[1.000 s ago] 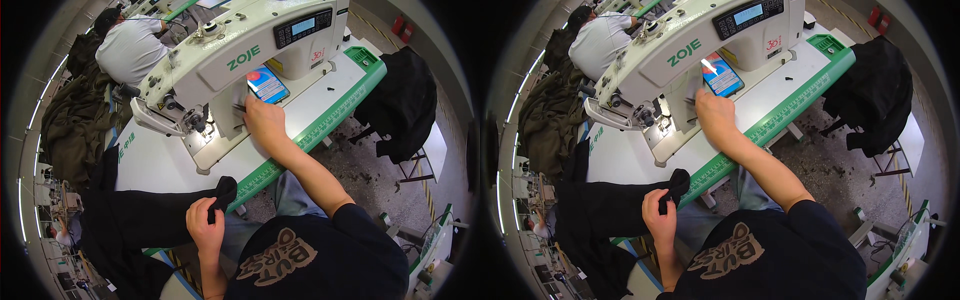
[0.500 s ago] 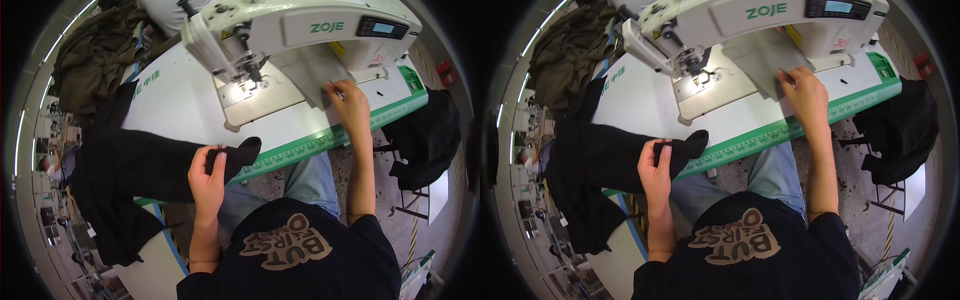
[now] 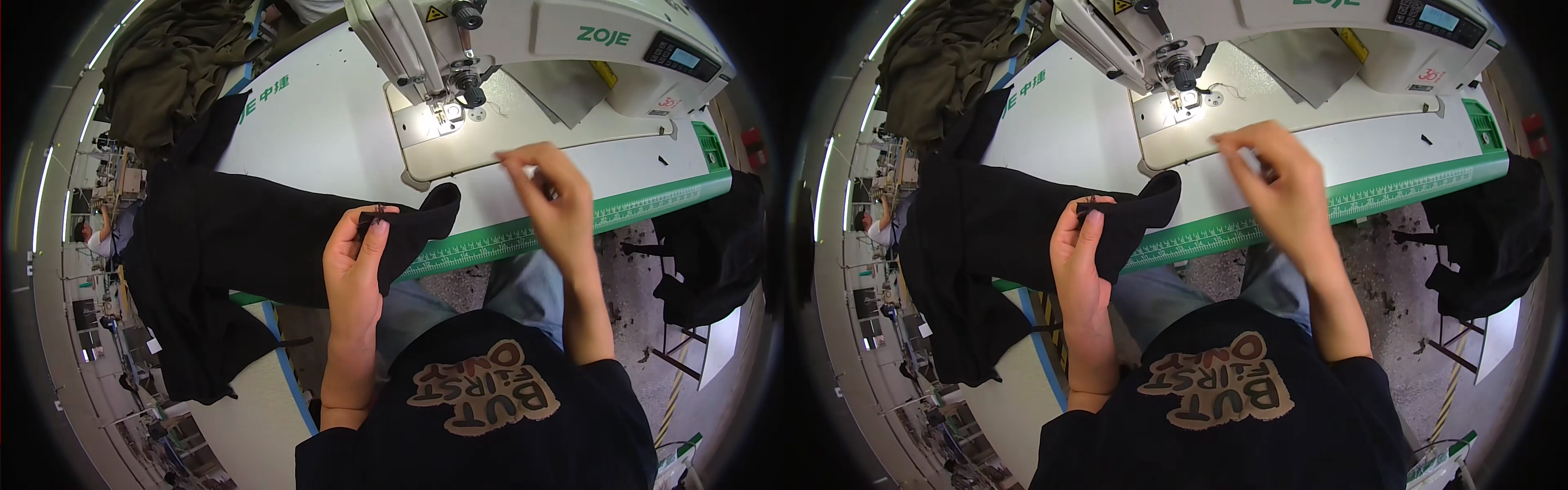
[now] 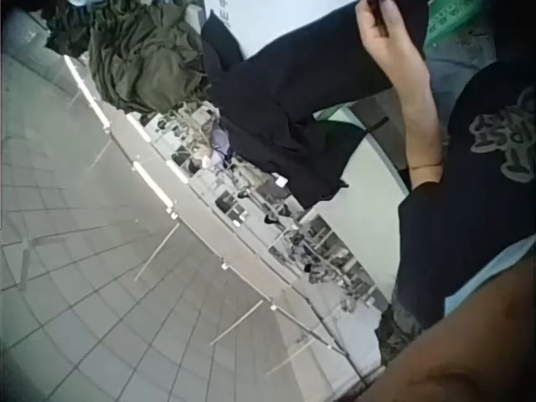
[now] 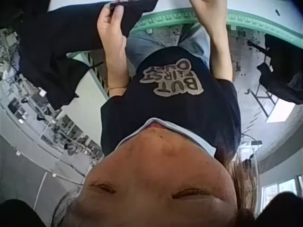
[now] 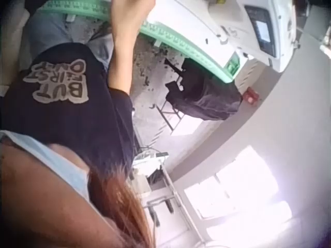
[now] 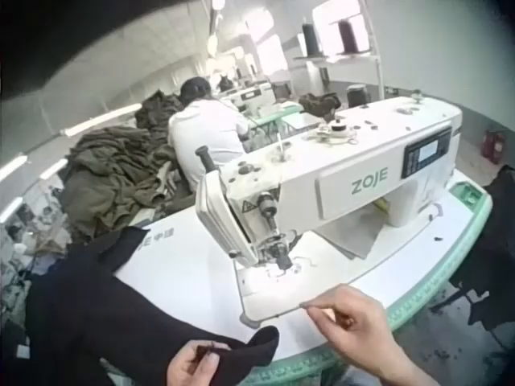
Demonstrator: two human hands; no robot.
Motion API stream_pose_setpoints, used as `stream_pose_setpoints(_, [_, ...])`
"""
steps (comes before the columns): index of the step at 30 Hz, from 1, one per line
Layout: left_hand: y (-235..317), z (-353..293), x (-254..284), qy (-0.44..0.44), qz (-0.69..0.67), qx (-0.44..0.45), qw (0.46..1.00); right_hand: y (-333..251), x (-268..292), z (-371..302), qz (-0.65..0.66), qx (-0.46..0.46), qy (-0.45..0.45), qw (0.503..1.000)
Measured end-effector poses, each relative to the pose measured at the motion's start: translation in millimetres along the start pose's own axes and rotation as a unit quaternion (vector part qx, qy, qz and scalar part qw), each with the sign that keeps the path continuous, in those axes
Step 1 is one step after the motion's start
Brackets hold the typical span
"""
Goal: Trimming loose threads from a black garment using thread snips at a sewing workstation.
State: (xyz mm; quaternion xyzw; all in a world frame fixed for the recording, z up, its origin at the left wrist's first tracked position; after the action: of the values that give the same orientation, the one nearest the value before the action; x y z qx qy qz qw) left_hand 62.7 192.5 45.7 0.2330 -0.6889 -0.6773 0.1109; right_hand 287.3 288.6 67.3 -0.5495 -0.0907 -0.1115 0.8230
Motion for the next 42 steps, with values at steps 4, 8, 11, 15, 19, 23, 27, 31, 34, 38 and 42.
stream_pose_setpoints(4, [4,-2,-6,-0.011,-0.016,0.008,1.0,-39,-39,-24,0.125,0.057,-0.069,0.988])
stream_pose_setpoints(8, [8,-5,-6,-0.016,-0.004,-0.031,0.999,-50,-60,-33,0.159,0.083,-0.073,0.981])
stream_pose_setpoints(11, [13,-8,-8,-0.015,0.013,-0.061,0.998,-42,-68,-33,0.135,0.016,-0.062,0.989])
stream_pose_setpoints(15, [17,-11,-6,-0.01,0.057,-0.092,0.994,-40,-75,-38,0.153,-0.038,-0.113,0.981])
stream_pose_setpoints(19, [16,-11,-1,-0.001,0.095,-0.087,0.992,-26,-80,-41,0.21,-0.127,-0.167,0.955])
stream_pose_setpoints(23, [16,-11,4,0.019,0.047,-0.05,0.997,-21,-60,-38,0.335,-0.171,-0.003,0.926])
stream_pose_setpoints(27, [23,-11,3,0.033,0.052,-0.069,0.996,-22,-57,-60,0.491,-0.268,-0.084,0.825])
stream_pose_setpoints(31, [27,-12,-1,0.043,0.043,-0.069,0.996,-33,-76,-77,0.357,-0.253,-0.24,0.866])
stream_pose_setpoints(34, [27,-13,-4,0.043,0.017,-0.052,0.998,-35,-82,-77,0.32,-0.225,-0.26,0.883])
stream_pose_setpoints(38, [27,-13,-2,0.043,0.021,-0.058,0.997,-38,-85,-75,0.292,-0.21,-0.262,0.896])
stream_pose_setpoints(42, [24,-15,-3,0.041,0.012,-0.034,0.999,-33,-82,-72,0.297,-0.241,-0.246,0.89])
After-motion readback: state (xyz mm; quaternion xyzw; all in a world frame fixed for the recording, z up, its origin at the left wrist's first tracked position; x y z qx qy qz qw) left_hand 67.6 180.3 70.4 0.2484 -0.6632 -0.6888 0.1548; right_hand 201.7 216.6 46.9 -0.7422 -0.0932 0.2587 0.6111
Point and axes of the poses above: each hand's wrist, its own z-axis towards the middle knuckle, its own x-axis out of the back of the hand, y = z × x, the point moved 8 cm from there along z, towards the middle knuckle, and after that the axes turned 8 degrees about y, right-handed, at the moved point
